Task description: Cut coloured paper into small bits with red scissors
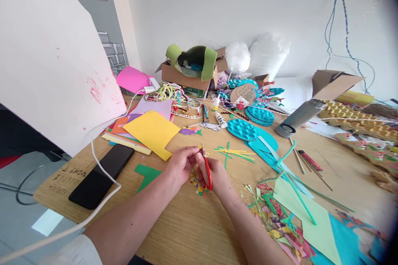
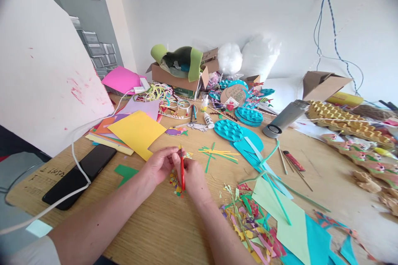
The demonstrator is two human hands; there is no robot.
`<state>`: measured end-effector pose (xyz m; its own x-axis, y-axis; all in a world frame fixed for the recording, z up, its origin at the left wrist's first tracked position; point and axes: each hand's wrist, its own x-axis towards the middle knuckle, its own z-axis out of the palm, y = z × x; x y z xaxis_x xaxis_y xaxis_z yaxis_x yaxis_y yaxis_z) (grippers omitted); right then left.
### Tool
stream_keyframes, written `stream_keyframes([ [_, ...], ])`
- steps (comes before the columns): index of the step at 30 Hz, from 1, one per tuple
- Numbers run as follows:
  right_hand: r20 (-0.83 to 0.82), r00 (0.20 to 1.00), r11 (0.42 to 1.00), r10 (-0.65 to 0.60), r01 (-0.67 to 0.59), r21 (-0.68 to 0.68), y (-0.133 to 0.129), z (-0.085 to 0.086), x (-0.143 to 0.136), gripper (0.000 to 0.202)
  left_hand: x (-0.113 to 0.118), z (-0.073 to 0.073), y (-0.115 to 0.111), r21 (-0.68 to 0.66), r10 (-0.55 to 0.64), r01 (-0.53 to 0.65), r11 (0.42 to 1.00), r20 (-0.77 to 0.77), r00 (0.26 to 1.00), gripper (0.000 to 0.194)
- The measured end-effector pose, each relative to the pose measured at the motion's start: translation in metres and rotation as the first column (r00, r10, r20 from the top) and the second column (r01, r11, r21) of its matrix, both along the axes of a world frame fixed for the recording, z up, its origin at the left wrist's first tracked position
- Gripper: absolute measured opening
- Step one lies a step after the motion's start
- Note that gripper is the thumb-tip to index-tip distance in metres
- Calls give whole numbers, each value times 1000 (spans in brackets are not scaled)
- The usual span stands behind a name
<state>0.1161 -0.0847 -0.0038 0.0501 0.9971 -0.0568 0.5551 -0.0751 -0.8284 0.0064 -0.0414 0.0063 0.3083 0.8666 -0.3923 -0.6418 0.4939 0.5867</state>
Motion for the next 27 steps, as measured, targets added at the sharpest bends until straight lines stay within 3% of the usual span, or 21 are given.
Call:
stream_keyframes([
  [6, -25, 1000, 1000, -8, 9, 25, 0, -2, 0, 59, 6, 1, -8, -79, 35, -32, 996, 32, 999, 4],
  [27, -13, 1000, 999, -18, 19, 27, 1, -2, 0, 64, 9, 4, -11, -155, 62, -53, 986, 54, 997, 3],
])
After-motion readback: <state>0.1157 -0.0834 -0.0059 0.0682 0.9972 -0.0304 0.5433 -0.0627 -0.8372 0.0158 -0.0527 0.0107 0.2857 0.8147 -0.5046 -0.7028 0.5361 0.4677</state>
